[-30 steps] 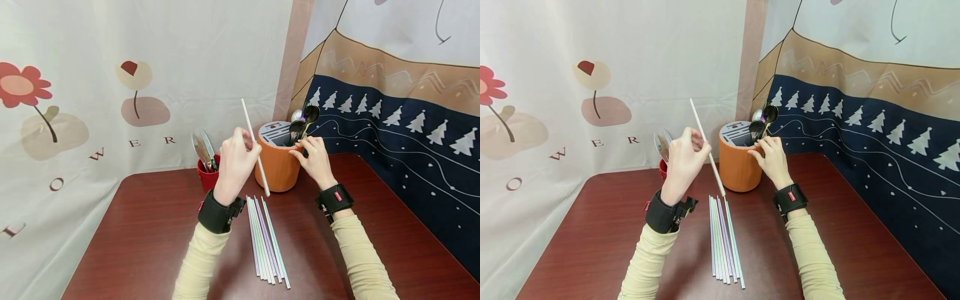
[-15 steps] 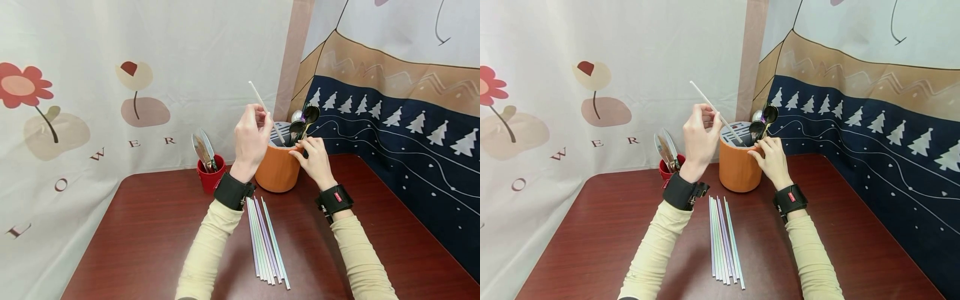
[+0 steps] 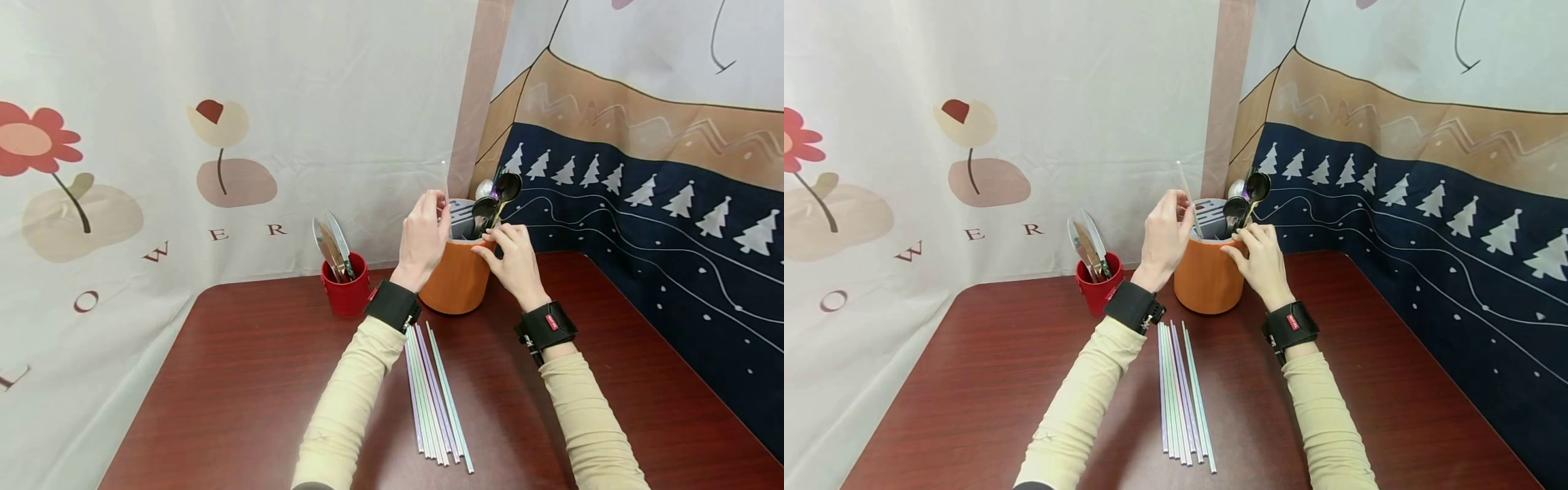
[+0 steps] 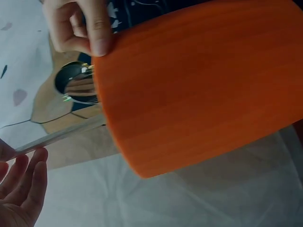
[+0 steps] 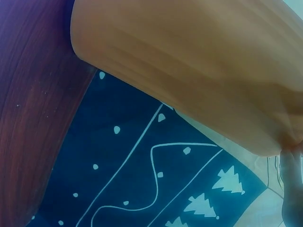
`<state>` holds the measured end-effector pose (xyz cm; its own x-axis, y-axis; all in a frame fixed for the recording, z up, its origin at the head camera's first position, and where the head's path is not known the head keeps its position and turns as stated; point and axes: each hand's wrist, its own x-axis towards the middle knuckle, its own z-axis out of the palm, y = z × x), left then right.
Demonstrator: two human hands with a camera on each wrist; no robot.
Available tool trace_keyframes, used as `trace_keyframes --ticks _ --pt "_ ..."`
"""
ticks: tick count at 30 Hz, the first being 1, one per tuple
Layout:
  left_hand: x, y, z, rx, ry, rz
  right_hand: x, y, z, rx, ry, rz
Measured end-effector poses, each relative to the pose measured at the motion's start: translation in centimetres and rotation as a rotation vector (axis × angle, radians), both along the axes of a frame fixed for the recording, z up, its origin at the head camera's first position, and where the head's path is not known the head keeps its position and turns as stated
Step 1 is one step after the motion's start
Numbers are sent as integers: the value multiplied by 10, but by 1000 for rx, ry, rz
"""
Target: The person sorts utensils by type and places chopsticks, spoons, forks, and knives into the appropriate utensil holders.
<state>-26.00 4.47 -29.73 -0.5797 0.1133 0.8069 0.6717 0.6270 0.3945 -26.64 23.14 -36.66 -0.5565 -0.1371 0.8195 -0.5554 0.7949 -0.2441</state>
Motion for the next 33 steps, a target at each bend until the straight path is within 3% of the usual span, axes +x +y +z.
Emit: trace_keyframes --ticks 10,21,33 --pt "-8 6 -19 -126 -114 86 0 1 0 4 -14 -10" --pt "-9 10 -34 -197 -226 138 -1 1 0 14 -8 -12" --pt "-3 4 -42 -167 -264 146 -1 1 0 16 -23 -21"
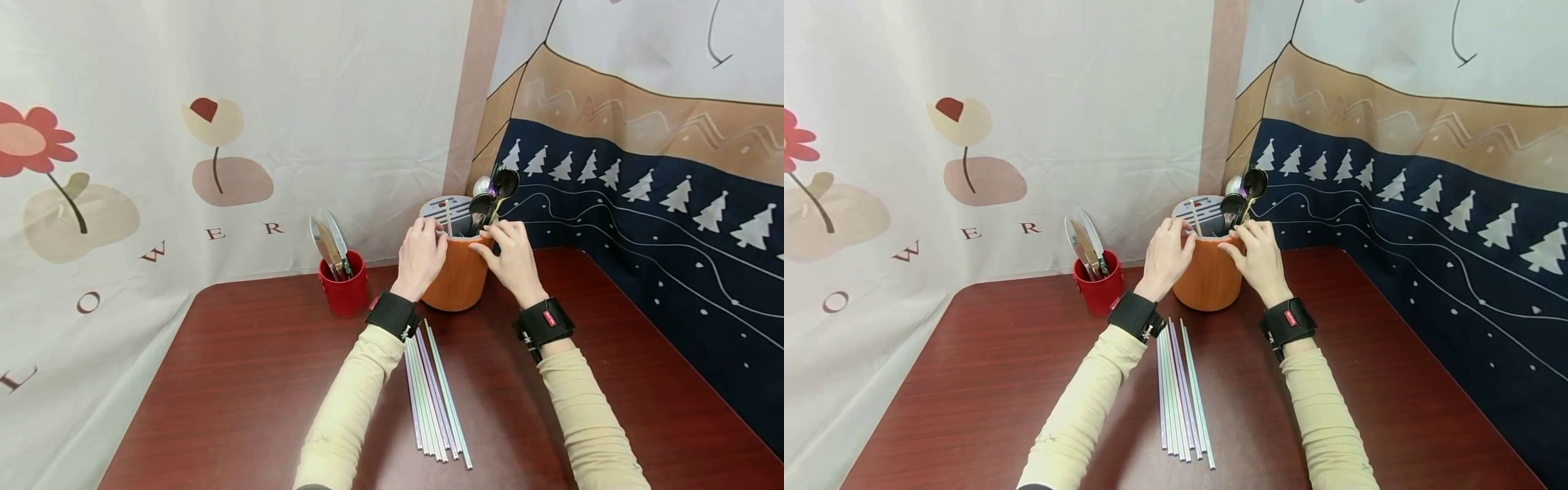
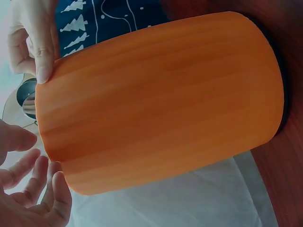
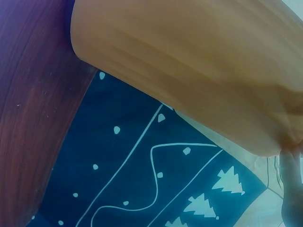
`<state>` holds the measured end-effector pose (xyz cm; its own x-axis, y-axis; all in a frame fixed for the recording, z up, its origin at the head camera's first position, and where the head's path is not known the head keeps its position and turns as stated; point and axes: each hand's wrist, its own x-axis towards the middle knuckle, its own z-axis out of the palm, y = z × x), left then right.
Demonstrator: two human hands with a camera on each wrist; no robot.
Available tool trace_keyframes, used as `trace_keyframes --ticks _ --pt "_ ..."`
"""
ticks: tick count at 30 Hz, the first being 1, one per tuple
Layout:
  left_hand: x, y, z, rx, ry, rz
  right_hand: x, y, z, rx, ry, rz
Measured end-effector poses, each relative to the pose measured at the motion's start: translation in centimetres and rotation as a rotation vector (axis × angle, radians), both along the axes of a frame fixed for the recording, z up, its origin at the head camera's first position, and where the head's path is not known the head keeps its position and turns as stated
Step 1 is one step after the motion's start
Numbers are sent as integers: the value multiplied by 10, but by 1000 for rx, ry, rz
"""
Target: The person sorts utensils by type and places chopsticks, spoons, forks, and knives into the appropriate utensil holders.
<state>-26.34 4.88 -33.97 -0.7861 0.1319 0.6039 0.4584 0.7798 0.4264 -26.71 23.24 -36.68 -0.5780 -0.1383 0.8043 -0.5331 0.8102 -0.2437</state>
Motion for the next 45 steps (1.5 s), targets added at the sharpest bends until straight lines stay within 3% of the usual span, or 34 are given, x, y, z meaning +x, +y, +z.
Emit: trace_keyframes --ticks 7,11,15,27,33,39,45 --pt "8 -11 -9 4 0 5 -1 0 -1 -3 -3 -3" --pt "14 -21 -18 -9 -49 -4 -1 0 -1 -8 -11 -2" --pt "23 -33 -29 -68 -153 4 0 0 -1 -13 -12 2" --pt "57 -59 -68 -283 -643 65 1 1 1 -10 -1 8" --pt "67 -57 -86 -333 -756 75 1 1 1 -14 -3 7" --pt "73 -55 -93 -359 -855 83 1 0 0 -20 0 16" --pt "76 -53 -99 -391 -884 96 1 -1 1 -16 3 14"
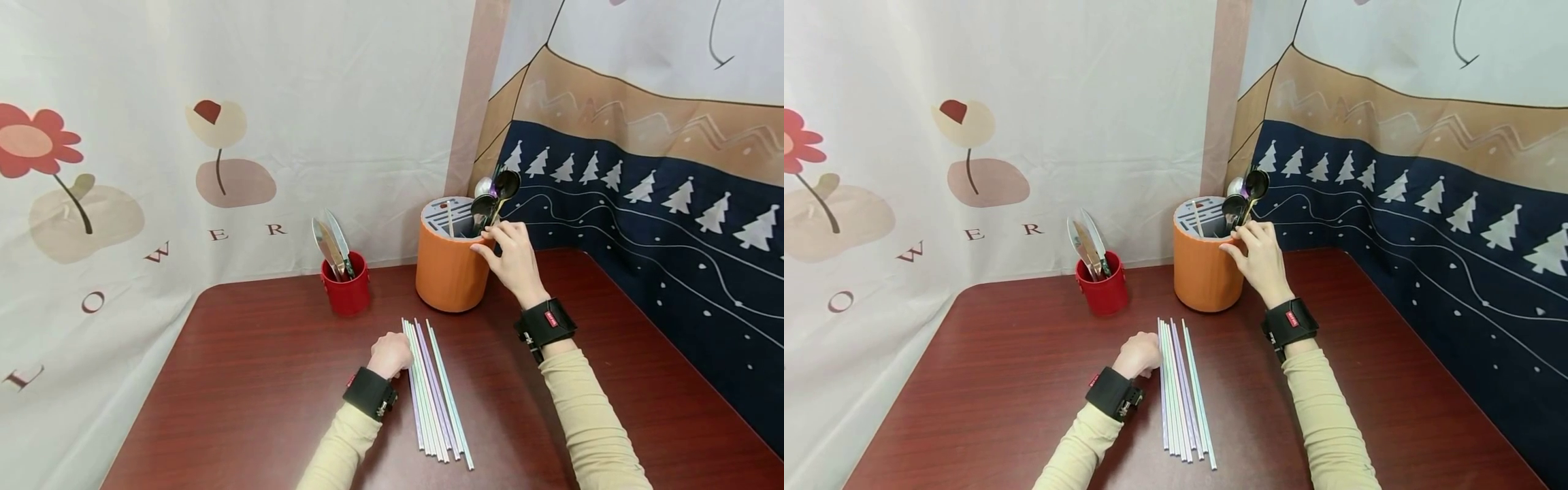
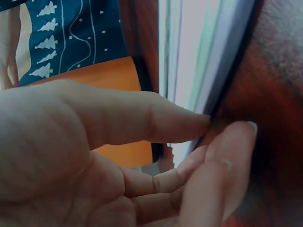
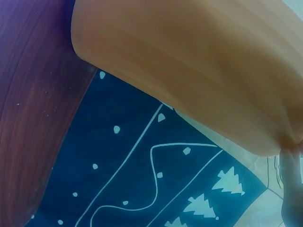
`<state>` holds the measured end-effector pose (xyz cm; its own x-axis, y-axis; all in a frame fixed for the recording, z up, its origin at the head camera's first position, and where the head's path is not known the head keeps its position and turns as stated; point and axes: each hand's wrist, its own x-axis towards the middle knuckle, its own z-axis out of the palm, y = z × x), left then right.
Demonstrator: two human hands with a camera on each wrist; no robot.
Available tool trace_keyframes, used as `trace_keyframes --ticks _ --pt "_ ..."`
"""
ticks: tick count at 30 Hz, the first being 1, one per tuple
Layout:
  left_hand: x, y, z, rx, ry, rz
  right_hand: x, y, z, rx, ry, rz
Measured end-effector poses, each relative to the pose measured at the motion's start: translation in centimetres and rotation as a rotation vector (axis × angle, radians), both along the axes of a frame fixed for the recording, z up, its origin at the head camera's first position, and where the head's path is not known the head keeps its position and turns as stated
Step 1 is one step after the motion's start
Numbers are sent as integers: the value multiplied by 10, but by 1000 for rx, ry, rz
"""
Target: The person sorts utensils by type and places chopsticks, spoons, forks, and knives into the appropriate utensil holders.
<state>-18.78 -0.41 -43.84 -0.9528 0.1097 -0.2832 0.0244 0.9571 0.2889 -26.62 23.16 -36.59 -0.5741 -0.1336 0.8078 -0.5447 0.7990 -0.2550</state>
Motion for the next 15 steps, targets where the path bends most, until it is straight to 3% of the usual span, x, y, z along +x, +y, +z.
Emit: trace_keyframes --ticks 9,15 --pt "1 0 -1 67 -29 23 1 -1 1 3 -8 0" --pt "0 4 -1 42 -31 31 2 0 2 -2 -10 2"
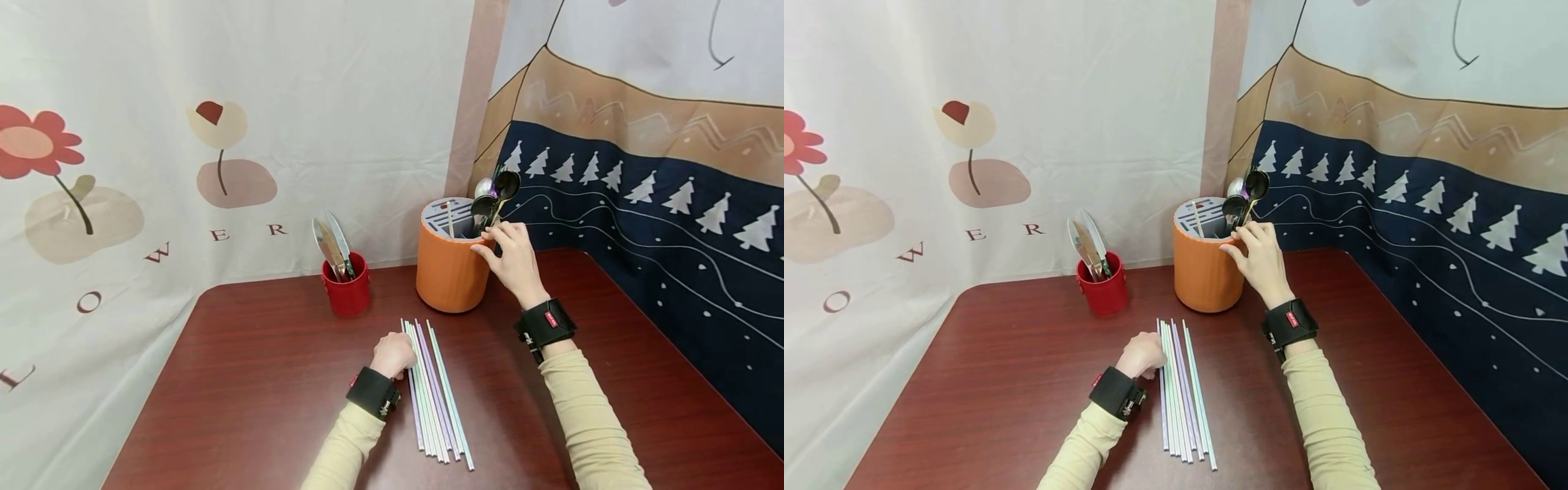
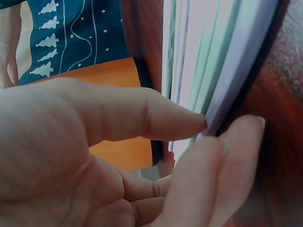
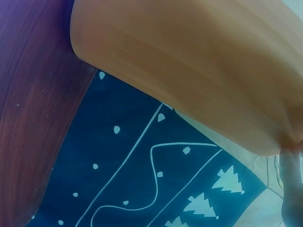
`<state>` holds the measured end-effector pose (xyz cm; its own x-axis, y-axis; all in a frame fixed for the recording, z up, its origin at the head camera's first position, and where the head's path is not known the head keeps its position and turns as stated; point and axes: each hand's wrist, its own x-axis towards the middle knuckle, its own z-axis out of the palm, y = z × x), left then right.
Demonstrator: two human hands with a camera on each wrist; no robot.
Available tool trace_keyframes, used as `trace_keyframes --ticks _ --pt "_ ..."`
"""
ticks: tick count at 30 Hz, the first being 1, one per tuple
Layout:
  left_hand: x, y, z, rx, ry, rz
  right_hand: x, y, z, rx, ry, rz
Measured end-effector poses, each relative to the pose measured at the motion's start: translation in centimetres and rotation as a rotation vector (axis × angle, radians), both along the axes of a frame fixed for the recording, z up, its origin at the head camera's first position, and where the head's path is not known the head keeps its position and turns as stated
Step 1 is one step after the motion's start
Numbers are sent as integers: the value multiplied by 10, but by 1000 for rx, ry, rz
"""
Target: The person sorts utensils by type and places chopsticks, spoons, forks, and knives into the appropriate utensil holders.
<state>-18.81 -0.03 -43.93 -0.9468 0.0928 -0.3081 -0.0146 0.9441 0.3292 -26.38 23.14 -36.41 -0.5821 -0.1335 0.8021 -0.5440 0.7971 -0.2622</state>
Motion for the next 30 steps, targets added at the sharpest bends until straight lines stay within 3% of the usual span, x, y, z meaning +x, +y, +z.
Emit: trace_keyframes --ticks 13,20,25,30 --pt "-7 9 -4 -40 10 79 -1 1 -1 1 5 0" --pt "-7 4 -3 -33 19 56 -2 1 -2 2 6 0" --pt "-5 -4 10 46 36 47 -3 1 -2 2 9 3" --pt "-2 -11 36 137 105 52 -2 0 -2 0 5 4"
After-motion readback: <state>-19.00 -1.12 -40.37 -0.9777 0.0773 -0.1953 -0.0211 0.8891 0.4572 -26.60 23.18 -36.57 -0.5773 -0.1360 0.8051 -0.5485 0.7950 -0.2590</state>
